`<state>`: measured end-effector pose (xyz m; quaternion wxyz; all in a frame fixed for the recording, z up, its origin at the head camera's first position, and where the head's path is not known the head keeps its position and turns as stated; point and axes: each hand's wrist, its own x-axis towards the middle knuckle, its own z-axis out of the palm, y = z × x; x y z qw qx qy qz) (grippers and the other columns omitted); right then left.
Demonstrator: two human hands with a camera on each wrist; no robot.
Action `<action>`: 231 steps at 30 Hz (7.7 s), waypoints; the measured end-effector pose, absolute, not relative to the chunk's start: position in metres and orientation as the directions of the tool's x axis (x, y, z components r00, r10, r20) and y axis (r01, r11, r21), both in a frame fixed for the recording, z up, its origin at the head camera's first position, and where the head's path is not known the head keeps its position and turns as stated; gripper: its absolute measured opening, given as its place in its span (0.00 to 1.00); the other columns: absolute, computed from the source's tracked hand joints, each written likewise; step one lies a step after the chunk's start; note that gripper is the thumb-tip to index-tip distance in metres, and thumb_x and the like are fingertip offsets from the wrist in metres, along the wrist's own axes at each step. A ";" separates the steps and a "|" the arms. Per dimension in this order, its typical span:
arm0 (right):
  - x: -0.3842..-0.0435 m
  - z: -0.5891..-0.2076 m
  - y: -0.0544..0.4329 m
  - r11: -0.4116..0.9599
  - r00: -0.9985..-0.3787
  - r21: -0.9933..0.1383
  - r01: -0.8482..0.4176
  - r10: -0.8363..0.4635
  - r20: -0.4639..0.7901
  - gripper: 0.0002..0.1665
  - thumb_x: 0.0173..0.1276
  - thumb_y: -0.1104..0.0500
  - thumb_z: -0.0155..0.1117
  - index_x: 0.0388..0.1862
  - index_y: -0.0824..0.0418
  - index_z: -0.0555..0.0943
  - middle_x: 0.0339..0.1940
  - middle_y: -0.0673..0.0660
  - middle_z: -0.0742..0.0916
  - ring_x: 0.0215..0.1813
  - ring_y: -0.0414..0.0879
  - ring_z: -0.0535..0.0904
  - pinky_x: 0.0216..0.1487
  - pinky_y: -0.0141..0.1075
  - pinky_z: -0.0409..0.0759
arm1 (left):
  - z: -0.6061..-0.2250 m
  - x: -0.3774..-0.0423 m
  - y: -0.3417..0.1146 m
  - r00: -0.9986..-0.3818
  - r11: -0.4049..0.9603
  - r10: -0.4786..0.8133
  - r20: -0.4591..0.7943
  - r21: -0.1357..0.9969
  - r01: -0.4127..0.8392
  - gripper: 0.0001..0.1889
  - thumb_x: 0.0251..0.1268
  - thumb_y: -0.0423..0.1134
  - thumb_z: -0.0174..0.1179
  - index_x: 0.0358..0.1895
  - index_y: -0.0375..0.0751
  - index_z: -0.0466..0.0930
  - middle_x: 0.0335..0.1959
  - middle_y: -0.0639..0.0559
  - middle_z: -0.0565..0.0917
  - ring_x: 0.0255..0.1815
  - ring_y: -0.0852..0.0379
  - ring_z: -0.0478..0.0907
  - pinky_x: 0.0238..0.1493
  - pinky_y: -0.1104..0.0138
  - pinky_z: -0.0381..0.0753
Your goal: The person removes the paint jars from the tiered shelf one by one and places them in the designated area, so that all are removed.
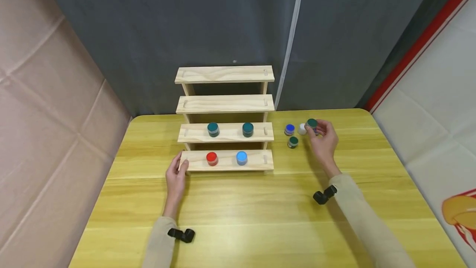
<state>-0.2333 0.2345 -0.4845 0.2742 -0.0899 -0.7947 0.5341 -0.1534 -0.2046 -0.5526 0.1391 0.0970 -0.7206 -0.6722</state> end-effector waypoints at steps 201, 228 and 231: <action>-0.219 -0.506 0.282 0.410 -0.846 -0.899 0.157 0.525 0.091 0.25 0.67 0.60 0.71 0.61 0.68 0.78 0.58 0.63 0.84 0.54 0.45 0.80 0.56 0.25 0.79 | -0.531 -0.147 -0.198 -0.941 0.070 -0.330 0.070 0.996 0.049 0.24 0.76 0.31 0.54 0.71 0.28 0.68 0.72 0.34 0.71 0.76 0.41 0.64 0.59 0.86 0.71; -0.219 -0.516 0.281 0.346 -0.811 -0.931 0.119 0.575 0.110 0.29 0.67 0.60 0.71 0.65 0.65 0.76 0.64 0.62 0.82 0.65 0.51 0.77 0.70 0.37 0.75 | -0.531 -0.146 -0.199 -0.943 0.060 -0.325 0.067 0.997 0.050 0.25 0.75 0.32 0.55 0.71 0.27 0.67 0.73 0.34 0.70 0.77 0.42 0.63 0.60 0.86 0.70; -0.220 -0.503 0.275 0.345 -0.800 -0.938 0.017 0.568 0.194 0.29 0.66 0.61 0.72 0.64 0.66 0.76 0.63 0.62 0.82 0.64 0.49 0.78 0.69 0.34 0.75 | -0.530 -0.145 -0.200 -0.944 0.073 -0.322 0.071 0.996 0.050 0.25 0.76 0.32 0.55 0.71 0.27 0.68 0.73 0.34 0.70 0.78 0.42 0.62 0.61 0.86 0.68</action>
